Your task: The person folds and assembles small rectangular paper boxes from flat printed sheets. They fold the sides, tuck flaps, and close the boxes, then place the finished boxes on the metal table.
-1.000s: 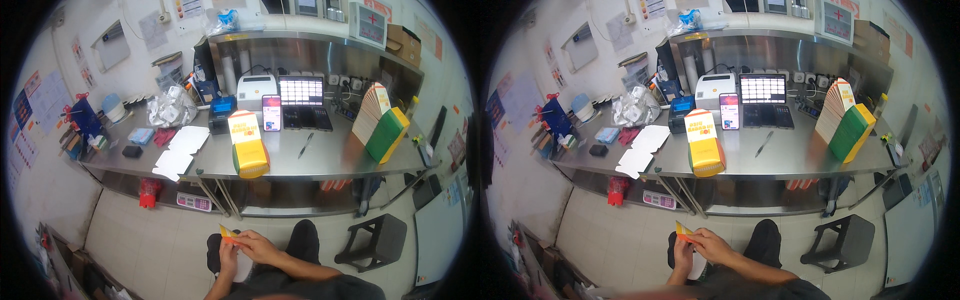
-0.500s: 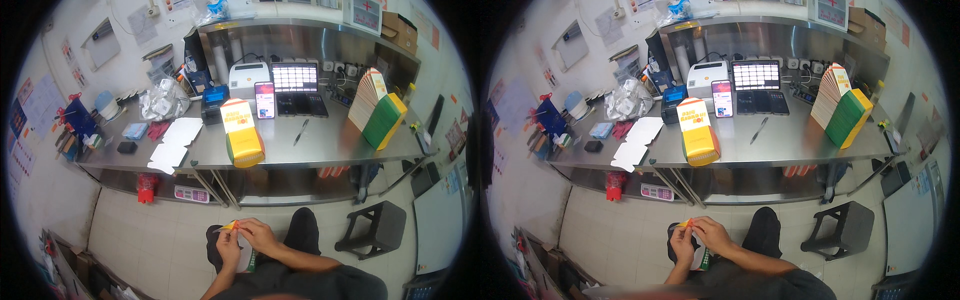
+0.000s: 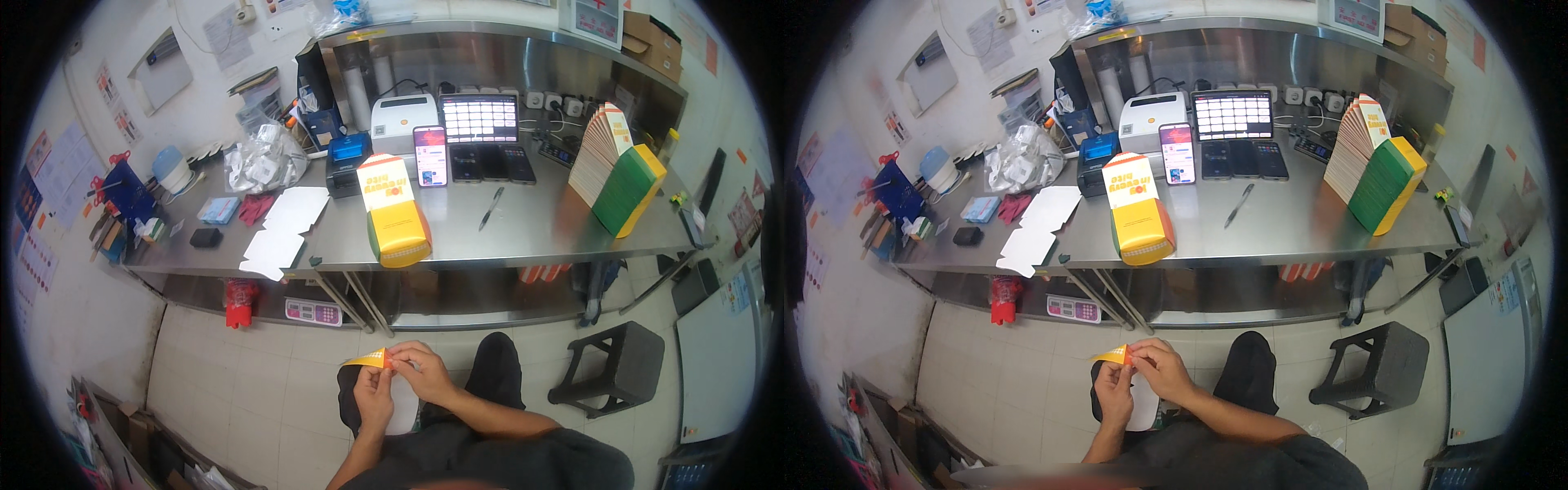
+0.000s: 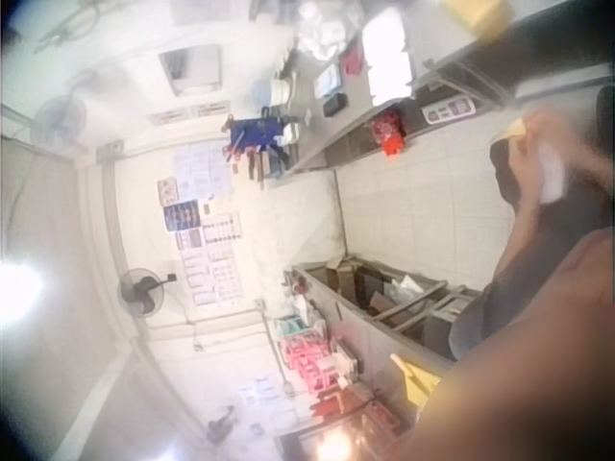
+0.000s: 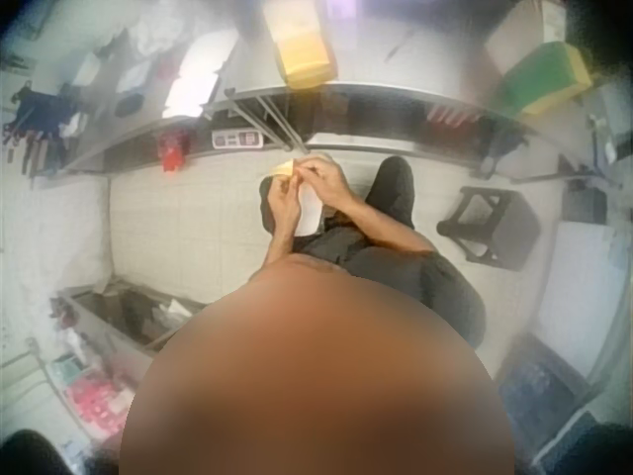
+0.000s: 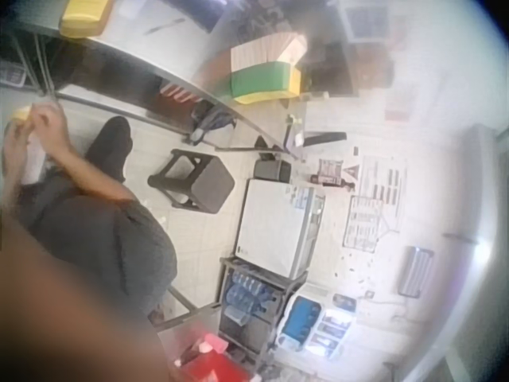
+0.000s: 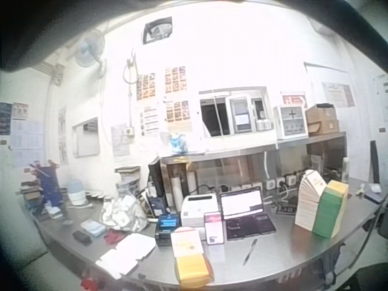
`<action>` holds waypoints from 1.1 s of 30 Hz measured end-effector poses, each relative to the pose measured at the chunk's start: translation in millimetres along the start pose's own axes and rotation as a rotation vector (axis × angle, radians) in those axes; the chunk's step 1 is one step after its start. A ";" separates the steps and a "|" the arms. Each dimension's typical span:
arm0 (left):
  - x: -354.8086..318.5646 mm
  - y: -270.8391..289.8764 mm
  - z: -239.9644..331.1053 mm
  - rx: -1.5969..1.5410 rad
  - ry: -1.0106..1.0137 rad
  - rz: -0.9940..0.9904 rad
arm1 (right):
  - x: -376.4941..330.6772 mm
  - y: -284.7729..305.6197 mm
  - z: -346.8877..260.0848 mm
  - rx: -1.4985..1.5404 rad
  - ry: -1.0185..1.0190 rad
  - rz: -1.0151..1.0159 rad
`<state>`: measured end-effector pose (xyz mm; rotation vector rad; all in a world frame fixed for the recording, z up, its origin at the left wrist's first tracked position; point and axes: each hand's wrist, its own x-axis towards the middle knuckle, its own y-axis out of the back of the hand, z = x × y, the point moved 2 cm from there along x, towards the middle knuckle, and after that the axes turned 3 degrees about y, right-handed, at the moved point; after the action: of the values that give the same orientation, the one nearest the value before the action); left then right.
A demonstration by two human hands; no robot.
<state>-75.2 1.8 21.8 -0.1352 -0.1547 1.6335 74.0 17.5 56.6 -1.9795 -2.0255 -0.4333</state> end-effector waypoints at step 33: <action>6.8 3.4 6.5 -0.260 0.029 -0.005 | 9.5 12.1 -7.2 -0.120 0.042 -0.101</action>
<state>-80.2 8.2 27.7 -0.3568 -0.3452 1.6009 85.8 23.6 67.2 -1.9225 -2.1254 -0.6272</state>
